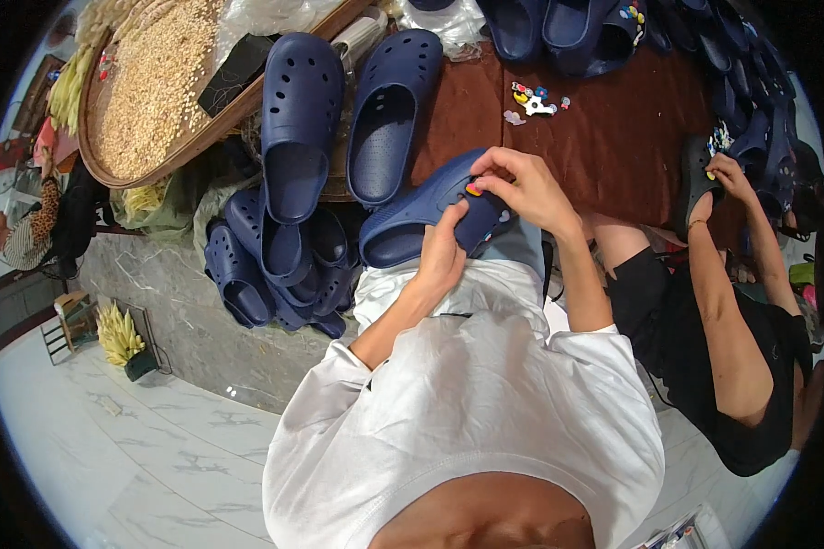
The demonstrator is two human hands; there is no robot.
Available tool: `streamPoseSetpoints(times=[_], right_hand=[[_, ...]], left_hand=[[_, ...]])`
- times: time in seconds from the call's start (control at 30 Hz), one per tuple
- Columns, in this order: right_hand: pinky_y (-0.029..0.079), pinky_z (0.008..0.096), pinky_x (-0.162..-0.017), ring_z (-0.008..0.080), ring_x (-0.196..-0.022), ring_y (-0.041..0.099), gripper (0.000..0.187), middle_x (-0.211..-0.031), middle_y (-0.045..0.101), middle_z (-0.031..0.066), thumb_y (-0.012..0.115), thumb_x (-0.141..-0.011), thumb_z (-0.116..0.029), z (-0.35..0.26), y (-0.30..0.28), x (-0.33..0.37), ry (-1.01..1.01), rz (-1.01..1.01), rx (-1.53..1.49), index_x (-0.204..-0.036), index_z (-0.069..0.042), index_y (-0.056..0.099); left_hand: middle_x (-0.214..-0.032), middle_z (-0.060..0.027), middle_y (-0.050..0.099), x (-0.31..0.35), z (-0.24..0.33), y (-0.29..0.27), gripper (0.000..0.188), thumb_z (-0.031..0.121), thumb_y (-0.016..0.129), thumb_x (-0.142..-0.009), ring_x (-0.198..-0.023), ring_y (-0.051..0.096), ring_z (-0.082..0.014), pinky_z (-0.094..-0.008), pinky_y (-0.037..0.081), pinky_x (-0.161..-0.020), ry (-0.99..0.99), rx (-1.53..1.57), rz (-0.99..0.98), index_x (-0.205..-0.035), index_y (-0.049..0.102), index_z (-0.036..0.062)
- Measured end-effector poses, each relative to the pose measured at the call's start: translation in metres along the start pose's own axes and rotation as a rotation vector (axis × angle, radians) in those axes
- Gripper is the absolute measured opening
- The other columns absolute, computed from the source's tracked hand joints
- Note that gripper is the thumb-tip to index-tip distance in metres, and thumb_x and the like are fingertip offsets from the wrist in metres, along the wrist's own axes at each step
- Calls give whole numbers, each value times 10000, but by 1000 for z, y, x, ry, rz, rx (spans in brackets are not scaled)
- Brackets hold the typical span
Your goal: The recorder is attaching decorative charms to blue clog-style shoes.
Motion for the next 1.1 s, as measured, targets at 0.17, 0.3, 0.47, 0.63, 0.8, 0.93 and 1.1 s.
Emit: streamPoseSetpoints(times=[0.17, 0.3, 0.47, 0.63, 0.8, 0.93, 1.1], right_hand=[[497, 352, -715, 259, -771, 641, 154, -829, 640, 105, 673, -805, -101, 1, 5, 2, -119, -16, 211, -923, -4, 649], [479, 362, -746, 255, -816, 615, 138, -793, 597, 88, 702, -777, -113, -7, 9, 11, -175, 97, 301, -875, -27, 660], [470, 344, -737, 227, -820, 608, 127, -769, 589, 73, 719, -754, -111, -7, 9, 13, -92, 114, 273, -834, -31, 661], [473, 346, -692, 214, -734, 614, 125, -752, 597, 72, 737, -724, -103, 1, 5, 13, 0, 70, 196, -788, -24, 663], [460, 295, -633, 151, -664, 575, 133, -740, 579, 59, 746, -703, -73, -1, 5, 7, 52, 13, 249, -775, -6, 656], [460, 302, -629, 161, -663, 587, 138, -728, 589, 65, 751, -690, -86, 0, 5, 6, 64, -17, 300, -761, -12, 659], [461, 332, -621, 191, -653, 606, 131, -716, 611, 82, 751, -674, -100, -1, 7, 5, 83, -51, 391, -736, -20, 668]], left_hand=[[-1106, -56, 613, 8, 1, 2, 351, 84, 635, -879, -1021, 612, -159, -310, 511, -894, 97, -124, 26, -1211, 524, 59], [-1109, -54, 613, 8, 0, 4, 364, 73, 653, -872, -1020, 611, -158, -306, 516, -885, 175, -146, 41, -1211, 521, 60], [-1099, -54, 622, 7, -2, 4, 331, 105, 677, -887, -1006, 612, -148, -289, 518, -866, 208, -177, 54, -1188, 550, 53], [-1088, -48, 631, 9, -2, 5, 285, 115, 676, -896, -979, 606, -130, -279, 499, -870, 288, -354, 54, -1158, 592, 38], [-1095, -50, 632, 12, 2, 7, 266, 125, 667, -905, -969, 600, -128, -278, 478, -891, 357, -478, 63, -1148, 612, 30], [-1056, -47, 638, 13, 3, 7, 239, 123, 658, -909, -952, 591, -128, -277, 472, -869, 413, -567, 60, -1121, 622, 19], [-1023, -45, 640, 11, 0, 1, 215, 116, 645, -912, -933, 585, -125, -276, 468, -850, 397, -491, 73, -1096, 628, 5]])
Point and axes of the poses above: each hand's wrist, its own x-axis away from the middle knuckle, its own y-axis out of the palm, z = x × y, the point moved 3 cm from there along -x, towards the middle knuckle
